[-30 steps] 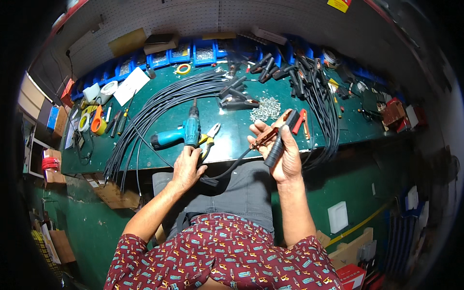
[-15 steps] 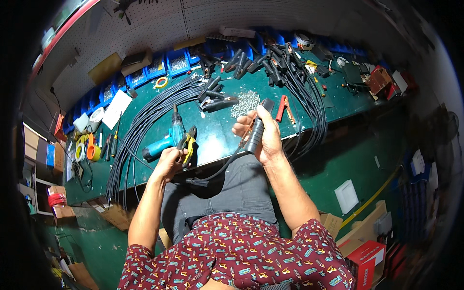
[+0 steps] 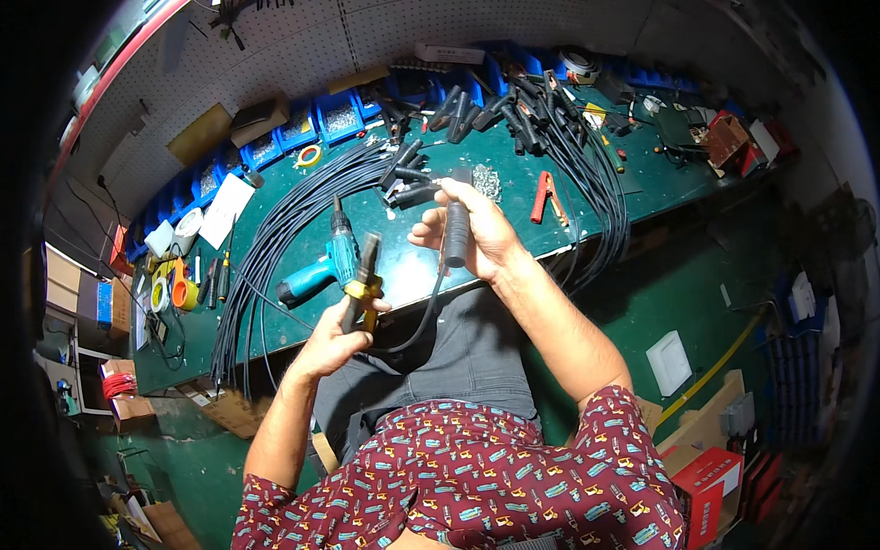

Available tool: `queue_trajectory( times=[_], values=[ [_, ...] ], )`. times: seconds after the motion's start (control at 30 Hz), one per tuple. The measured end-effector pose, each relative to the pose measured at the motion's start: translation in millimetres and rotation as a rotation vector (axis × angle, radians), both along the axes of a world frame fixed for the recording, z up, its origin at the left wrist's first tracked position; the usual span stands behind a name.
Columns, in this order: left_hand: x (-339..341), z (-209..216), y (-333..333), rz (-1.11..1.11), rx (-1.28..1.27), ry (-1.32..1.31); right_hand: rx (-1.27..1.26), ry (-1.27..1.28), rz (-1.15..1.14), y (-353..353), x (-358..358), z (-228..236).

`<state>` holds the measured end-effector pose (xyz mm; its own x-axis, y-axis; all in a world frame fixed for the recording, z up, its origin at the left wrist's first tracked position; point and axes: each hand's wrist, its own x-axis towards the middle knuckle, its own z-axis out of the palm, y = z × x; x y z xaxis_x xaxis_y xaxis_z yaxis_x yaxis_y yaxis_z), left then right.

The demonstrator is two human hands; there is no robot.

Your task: The person assembles black cables by stripping ends with pliers, inserting metal connectors, and crimping them using a power drill. They repeat this process for multiple cables, placing finished units on the workbench.

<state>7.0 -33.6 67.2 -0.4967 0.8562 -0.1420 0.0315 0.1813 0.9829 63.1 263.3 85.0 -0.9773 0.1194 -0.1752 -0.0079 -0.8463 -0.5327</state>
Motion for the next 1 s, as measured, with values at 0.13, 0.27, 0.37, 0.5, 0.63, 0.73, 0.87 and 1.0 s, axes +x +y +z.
queue_trajectory(
  times=[0.13, 0.27, 0.37, 0.5, 0.63, 0.73, 0.87, 1.0],
  values=[
    [-7.7, -5.6, 0.9, -0.233, -0.035, 0.055, 0.028, -0.022, 0.057, -7.3, -7.2, 9.4],
    [-8.6, 3.4, 4.2, -0.293, -0.124, -0.022, 0.034, -0.038, 0.100, -15.2, -9.8, 16.4],
    [-9.4, 5.1, 3.2, -0.325, -0.143, -0.047, 0.021, -0.054, 0.128, -21.5, -10.8, 18.9],
    [-12.5, 4.6, 2.0, -0.369, -0.142, -0.059, 0.037, -0.060, 0.132, -25.0, -13.2, 17.9],
    [-11.1, 3.4, 0.3, -0.377, -0.078, 0.021, 0.078, -0.067, 0.152, -29.0, -12.4, 23.7],
    [-9.6, 4.3, 0.3, -0.401, -0.058, 0.082, 0.096, -0.051, 0.156, -32.6, -14.8, 18.8],
    [-4.2, 2.6, -1.5, -0.419, -0.111, -0.020, 0.146, -0.090, 0.168, -45.9, -8.1, 21.6],
    [-2.3, -12.2, -6.5, -0.410, -0.099, 0.056, 0.174, -0.100, 0.158, -53.1, -6.1, 20.1]
  ],
)
